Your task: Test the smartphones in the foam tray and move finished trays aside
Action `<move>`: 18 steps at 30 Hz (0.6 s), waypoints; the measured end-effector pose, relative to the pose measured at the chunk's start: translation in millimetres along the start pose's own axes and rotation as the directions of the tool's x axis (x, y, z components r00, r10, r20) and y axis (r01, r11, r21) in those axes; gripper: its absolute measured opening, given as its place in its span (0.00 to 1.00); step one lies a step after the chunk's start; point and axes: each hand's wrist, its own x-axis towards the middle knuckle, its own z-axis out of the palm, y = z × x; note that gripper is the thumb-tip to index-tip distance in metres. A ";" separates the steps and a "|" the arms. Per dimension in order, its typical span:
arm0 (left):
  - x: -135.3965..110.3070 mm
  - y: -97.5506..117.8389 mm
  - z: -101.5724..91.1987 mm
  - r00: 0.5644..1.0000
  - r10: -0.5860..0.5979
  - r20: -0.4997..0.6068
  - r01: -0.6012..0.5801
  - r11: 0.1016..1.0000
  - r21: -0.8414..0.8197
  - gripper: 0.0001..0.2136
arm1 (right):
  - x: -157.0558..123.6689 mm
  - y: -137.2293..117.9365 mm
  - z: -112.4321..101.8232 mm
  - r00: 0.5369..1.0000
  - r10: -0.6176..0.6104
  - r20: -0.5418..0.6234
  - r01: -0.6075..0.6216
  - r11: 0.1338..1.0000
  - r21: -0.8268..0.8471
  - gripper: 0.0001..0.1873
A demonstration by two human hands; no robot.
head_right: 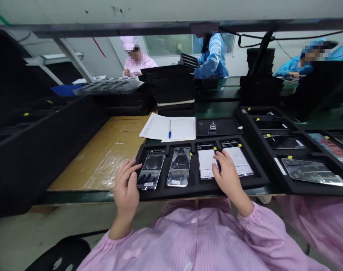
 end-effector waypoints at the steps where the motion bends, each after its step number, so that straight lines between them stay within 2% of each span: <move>1: 1.1 -0.8 0.7 1.000 -0.012 0.002 0.012 1.000 -0.018 0.13 | 0.8 1.6 0.9 1.000 0.001 -0.004 -0.001 1.000 -0.007 0.16; 6: 5.1 -7.0 3.8 0.992 -0.122 0.016 0.123 0.979 -0.165 0.15 | 4.6 9.8 3.5 0.999 0.009 -0.031 -0.010 0.999 -0.043 0.18; 11: 7.3 -22.1 7.7 0.958 -0.287 0.009 0.269 0.886 -0.378 0.20 | 7.7 18.9 4.0 0.999 0.014 -0.030 -0.015 0.999 -0.045 0.18; 14: 8.0 -26.3 8.5 0.942 -0.335 0.006 0.300 0.836 -0.460 0.21 | 8.5 22.8 3.9 0.999 0.017 -0.035 -0.019 0.999 -0.040 0.18; 18: 5.7 -24.0 6.0 0.943 -0.333 0.007 0.292 0.817 -0.497 0.22 | 7.6 23.9 5.5 0.999 -0.007 -0.054 0.005 0.999 -0.038 0.18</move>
